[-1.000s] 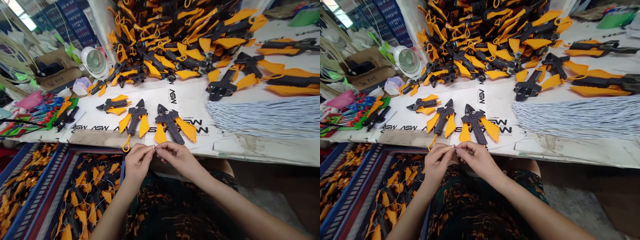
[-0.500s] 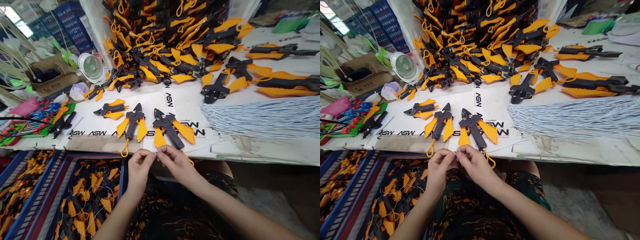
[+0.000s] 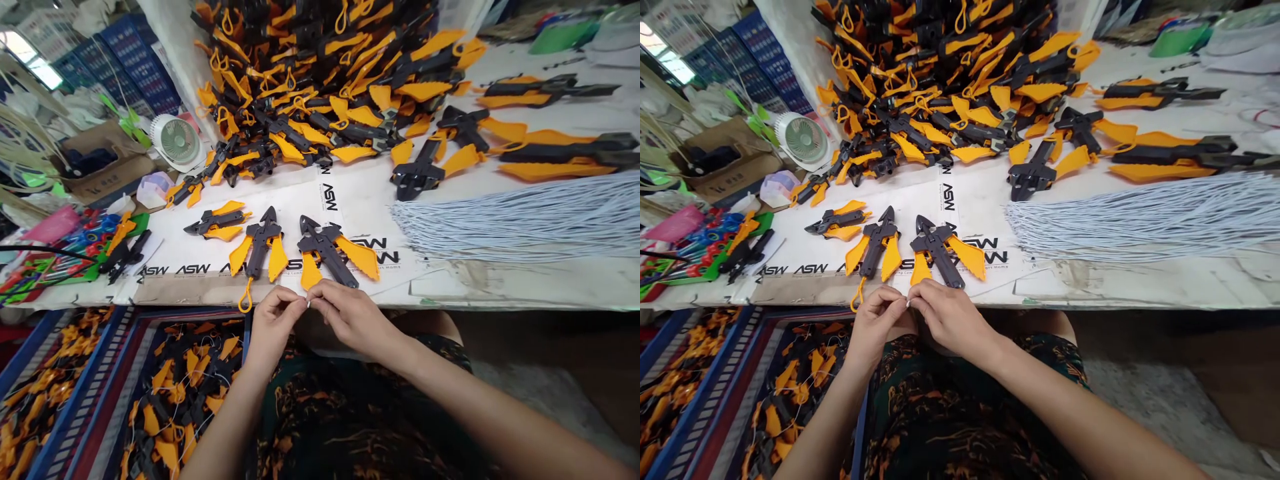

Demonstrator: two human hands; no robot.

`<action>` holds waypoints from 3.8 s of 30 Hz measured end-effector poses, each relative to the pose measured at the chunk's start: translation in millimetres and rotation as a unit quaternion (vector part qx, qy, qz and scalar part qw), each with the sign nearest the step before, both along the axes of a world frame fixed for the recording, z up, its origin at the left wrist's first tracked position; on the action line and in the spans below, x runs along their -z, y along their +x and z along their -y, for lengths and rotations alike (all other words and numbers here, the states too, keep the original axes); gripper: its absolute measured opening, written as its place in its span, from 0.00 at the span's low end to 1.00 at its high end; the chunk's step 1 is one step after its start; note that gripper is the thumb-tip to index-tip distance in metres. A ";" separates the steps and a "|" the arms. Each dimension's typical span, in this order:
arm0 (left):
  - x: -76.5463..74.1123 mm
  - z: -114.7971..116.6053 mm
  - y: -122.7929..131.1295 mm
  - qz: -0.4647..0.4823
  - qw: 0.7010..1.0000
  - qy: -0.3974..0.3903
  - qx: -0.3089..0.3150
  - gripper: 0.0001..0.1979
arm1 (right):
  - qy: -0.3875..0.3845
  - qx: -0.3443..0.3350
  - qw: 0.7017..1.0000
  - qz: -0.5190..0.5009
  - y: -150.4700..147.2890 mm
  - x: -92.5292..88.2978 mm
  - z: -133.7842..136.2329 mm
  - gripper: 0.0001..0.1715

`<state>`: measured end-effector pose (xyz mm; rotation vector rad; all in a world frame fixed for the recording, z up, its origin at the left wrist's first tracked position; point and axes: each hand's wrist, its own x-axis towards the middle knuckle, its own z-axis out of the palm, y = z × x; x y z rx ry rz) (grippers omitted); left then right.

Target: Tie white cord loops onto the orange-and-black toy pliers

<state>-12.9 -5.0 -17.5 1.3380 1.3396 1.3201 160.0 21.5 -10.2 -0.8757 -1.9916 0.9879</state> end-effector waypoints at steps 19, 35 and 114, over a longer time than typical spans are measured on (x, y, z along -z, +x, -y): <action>-6.6 10.8 18.9 -0.101 0.993 -0.004 -0.066 0.05 | -0.084 0.053 0.995 -0.025 -5.8 13.2 4.1 0.05; 7.3 8.8 -8.3 -0.286 0.931 0.221 0.048 0.06 | -0.276 -0.060 0.955 -0.094 -6.4 14.2 2.6 0.19; -45.6 -59.9 57.4 -0.552 0.816 0.109 0.135 0.07 | 0.154 0.109 0.980 0.062 51.5 21.0 49.3 0.16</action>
